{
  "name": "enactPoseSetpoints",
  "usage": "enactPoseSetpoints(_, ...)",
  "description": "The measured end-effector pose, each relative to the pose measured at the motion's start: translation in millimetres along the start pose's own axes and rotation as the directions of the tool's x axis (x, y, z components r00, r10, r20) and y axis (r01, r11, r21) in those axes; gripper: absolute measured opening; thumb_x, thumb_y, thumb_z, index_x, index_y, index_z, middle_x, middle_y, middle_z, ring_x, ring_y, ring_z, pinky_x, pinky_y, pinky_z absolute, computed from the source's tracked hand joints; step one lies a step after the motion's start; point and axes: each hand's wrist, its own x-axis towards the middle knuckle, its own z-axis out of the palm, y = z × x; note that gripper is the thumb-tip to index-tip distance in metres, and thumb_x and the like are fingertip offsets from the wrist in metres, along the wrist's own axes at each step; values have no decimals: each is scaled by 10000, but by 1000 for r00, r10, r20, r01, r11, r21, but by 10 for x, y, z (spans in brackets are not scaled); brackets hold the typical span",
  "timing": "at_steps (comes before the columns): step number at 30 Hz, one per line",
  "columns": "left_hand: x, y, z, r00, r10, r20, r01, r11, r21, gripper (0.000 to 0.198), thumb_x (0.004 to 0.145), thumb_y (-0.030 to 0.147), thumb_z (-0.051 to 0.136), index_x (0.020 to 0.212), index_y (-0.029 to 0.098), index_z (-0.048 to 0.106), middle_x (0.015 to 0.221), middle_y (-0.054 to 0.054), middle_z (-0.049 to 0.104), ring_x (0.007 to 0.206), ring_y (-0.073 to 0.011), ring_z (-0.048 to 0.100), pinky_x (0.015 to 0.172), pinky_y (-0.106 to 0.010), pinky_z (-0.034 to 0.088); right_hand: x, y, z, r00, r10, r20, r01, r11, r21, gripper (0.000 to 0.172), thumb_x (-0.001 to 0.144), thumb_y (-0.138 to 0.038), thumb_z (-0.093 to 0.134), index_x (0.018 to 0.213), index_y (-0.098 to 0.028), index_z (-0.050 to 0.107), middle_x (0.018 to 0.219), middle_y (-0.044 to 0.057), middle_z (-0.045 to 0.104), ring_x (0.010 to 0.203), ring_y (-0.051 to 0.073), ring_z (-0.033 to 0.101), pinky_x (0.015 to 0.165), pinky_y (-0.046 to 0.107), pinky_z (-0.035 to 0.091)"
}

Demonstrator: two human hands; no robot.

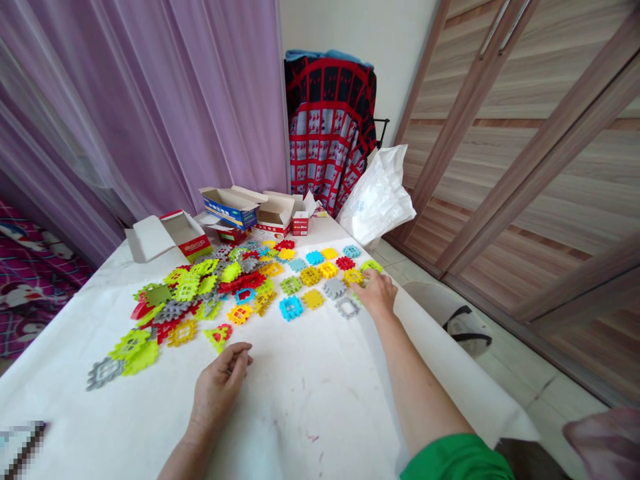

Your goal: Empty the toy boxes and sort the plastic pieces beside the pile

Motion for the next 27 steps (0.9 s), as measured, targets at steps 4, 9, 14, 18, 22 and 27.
enactPoseSetpoints(4, 3, -9, -5, 1000, -1, 7, 1, 1000, 14, 413, 800, 571, 473, 945, 228, 652, 714, -23, 718, 597, -164, 646, 592, -269, 536, -2, 24, 17, 1000, -1, 17, 1, 1000, -17, 372, 755, -378, 675, 1085, -210, 642, 1042, 100, 673, 1093, 299, 529, 897, 422, 366)
enactPoseSetpoints(9, -5, -8, -5, 1000, -7, 4, 7, 1000, 1, 420, 802, 574, 478, 953, 223, 650, 715, -27, 716, 598, -164, 645, 593, -268, 538, -3, 33, 58, 1000, 3, 12, -3, 1000, -25, 370, 747, -370, 660, 1088, -228, 641, 1020, 91, 678, 1081, 299, 533, 895, 419, 363)
enactPoseSetpoints(14, -7, 23, -3, 1000, -5, -10, 5, 1000, -13, 407, 787, 569, 492, 923, 224, 659, 696, -22, 711, 580, -160, 639, 584, -264, 535, -1, 28, 63, 999, 4, 36, -2, 999, -44, 359, 761, -374, 645, 1092, -233, 639, 1012, 82, 679, 1092, 294, 532, 898, 418, 367)
enactPoseSetpoints(18, -9, 60, -11, 1000, -13, -9, 13, 1000, -18, 402, 779, 561, 495, 917, 222, 661, 693, -21, 710, 573, -159, 634, 578, -264, 533, -1, 16, 18, 999, 14, 51, -11, 998, -65, 402, 763, -410, 660, 1121, -228, 642, 1054, 100, 674, 1116, 302, 530, 896, 420, 377)
enactPoseSetpoints(22, -9, 60, -15, 1000, -23, -3, 23, 1000, -12, 406, 775, 567, 501, 918, 223, 661, 688, -19, 705, 576, -161, 634, 575, -263, 534, -13, 12, -25, 998, -7, 61, 11, 997, -70, 350, 804, -390, 632, 1106, -215, 661, 1081, 110, 680, 1123, 300, 528, 893, 417, 383)
enactPoseSetpoints(27, -7, 33, -8, 1000, -23, -2, 23, 1000, -18, 416, 776, 577, 499, 924, 223, 660, 685, -19, 706, 579, -160, 639, 578, -261, 538, -37, 20, -39, 1000, -23, 12, 24, 999, -43, 275, 855, -268, 537, 1085, -225, 682, 1081, 109, 686, 1103, 289, 536, 877, 405, 386)
